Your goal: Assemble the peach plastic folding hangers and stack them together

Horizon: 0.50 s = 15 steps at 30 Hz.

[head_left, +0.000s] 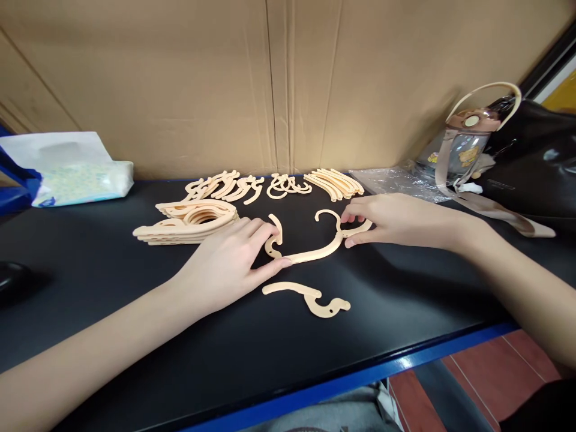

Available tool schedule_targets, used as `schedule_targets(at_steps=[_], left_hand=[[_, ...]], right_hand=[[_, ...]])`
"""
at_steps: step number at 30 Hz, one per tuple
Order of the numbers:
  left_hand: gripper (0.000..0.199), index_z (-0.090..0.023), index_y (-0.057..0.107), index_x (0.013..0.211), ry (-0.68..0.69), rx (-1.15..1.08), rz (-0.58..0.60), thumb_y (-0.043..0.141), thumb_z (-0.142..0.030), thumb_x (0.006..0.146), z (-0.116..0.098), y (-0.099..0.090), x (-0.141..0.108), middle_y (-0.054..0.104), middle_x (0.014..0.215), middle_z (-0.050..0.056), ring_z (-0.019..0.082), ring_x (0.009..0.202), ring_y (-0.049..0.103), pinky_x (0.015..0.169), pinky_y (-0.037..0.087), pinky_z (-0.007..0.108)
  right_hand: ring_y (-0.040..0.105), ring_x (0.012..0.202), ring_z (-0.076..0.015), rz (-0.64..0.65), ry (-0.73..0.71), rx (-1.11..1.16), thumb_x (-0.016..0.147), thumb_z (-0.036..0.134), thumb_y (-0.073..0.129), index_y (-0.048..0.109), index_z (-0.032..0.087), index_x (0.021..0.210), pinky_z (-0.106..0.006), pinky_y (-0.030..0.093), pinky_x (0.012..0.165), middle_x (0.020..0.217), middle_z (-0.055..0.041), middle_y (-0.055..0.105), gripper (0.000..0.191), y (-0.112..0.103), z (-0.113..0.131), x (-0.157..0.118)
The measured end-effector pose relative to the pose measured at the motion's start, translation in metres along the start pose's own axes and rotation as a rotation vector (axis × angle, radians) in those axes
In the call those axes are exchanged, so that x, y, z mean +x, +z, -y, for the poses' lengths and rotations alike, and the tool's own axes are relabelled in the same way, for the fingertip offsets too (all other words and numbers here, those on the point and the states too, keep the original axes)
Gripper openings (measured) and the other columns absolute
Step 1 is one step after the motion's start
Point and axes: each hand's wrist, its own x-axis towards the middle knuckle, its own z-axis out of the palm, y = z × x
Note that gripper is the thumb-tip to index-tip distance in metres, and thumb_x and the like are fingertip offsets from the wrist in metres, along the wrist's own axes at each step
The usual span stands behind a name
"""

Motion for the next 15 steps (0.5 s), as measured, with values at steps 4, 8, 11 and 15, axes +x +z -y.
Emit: schedule_targets(at_steps=[4,8,11,15], left_hand=[[0.042,-0.018,0.056,0.110,0.053,-0.087,0.040,0.048,-0.055,0.092,0.001,0.000,-0.001,0.061,0.105,0.007,0.024,0.091,0.057,0.077,0.046,0.037],[0.024,-0.018,0.053,0.113,0.127,-0.153,0.056,0.037,-0.028,0.099,-0.001,0.003,0.000,0.059,0.114,0.007,0.022,0.098,0.056,0.084,0.046,0.036],[0.030,-0.014,0.053,0.115,0.181,-0.122,0.040,0.031,-0.009,0.095,-0.003,0.006,0.000,0.059,0.113,0.009,0.022,0.098,0.055,0.085,0.046,0.037],[0.037,-0.014,0.055,0.117,0.206,-0.094,0.003,0.033,-0.001,0.090,-0.002,0.006,0.000,0.059,0.114,0.009,0.022,0.098,0.054,0.084,0.047,0.036]], right_hand=[[0.060,0.077,-0.0178,-0.010,-0.017,0.014,0.092,0.041,0.054,0.067,0.020,0.096,-0.026,0.036,0.062,0.091,-0.0034,0.067,0.025,0.006,0.000,0.004],[0.054,0.063,-0.0145,-0.001,-0.011,0.036,0.093,0.039,0.053,0.065,0.019,0.101,-0.026,0.032,0.056,0.077,-0.0017,0.063,0.025,0.010,0.006,0.007],[0.053,0.062,-0.0144,0.012,-0.005,0.043,0.094,0.037,0.053,0.062,0.018,0.109,-0.025,0.031,0.056,0.077,-0.0014,0.063,0.027,0.011,0.010,0.006],[0.054,0.064,-0.0149,0.016,-0.015,0.053,0.096,0.037,0.051,0.061,0.018,0.112,-0.025,0.032,0.057,0.077,-0.0013,0.063,0.027,0.012,0.012,0.005]])
